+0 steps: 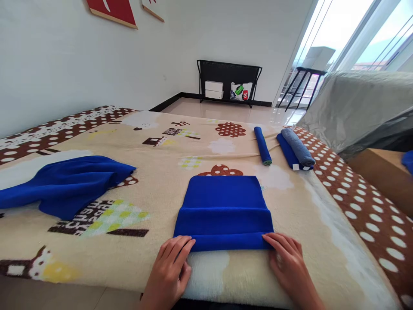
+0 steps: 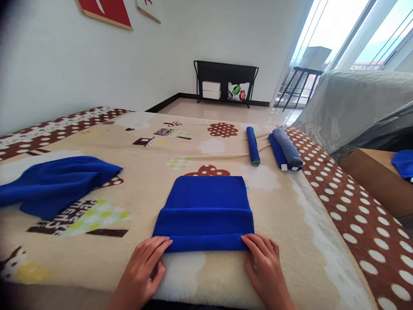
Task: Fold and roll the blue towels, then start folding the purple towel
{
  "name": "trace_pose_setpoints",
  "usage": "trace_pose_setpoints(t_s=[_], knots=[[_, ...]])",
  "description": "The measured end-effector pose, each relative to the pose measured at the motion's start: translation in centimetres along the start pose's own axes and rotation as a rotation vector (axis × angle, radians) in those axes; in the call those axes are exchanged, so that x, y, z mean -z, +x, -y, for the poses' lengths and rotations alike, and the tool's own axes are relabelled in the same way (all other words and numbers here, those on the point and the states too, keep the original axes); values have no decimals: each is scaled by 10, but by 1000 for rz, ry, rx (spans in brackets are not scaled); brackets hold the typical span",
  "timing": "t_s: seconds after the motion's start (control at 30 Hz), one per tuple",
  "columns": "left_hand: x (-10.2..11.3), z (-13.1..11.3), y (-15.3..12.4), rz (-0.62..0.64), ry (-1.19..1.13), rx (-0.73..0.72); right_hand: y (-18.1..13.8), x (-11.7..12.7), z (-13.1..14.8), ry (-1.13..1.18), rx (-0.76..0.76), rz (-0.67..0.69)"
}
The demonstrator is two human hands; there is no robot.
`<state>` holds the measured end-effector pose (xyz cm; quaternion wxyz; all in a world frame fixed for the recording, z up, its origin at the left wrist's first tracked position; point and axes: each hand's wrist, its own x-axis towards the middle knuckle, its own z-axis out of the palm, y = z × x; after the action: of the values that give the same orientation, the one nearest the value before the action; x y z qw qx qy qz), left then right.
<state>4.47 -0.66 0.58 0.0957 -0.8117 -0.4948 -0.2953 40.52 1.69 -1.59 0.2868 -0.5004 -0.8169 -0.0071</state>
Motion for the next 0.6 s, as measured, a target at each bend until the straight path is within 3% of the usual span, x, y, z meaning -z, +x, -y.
trace_pose_setpoints(t_s=[0.23, 0.37, 0.47, 0.53, 0.6], knots=[[-19, 0, 17, 19, 100, 58, 20, -13, 14, -25, -85, -95], [-11, -1, 23, 101, 75, 97, 24, -2, 18, 37, -137, -21], [1, -1, 18, 245, 35, 123, 23, 6, 21, 68, -171, 85], [4, -3, 15, 295, 59, 135, 25, 5, 29, 19, -213, 75], [0, -13, 18, 234, 140, 159, 30, -1, 43, -52, -220, -6]])
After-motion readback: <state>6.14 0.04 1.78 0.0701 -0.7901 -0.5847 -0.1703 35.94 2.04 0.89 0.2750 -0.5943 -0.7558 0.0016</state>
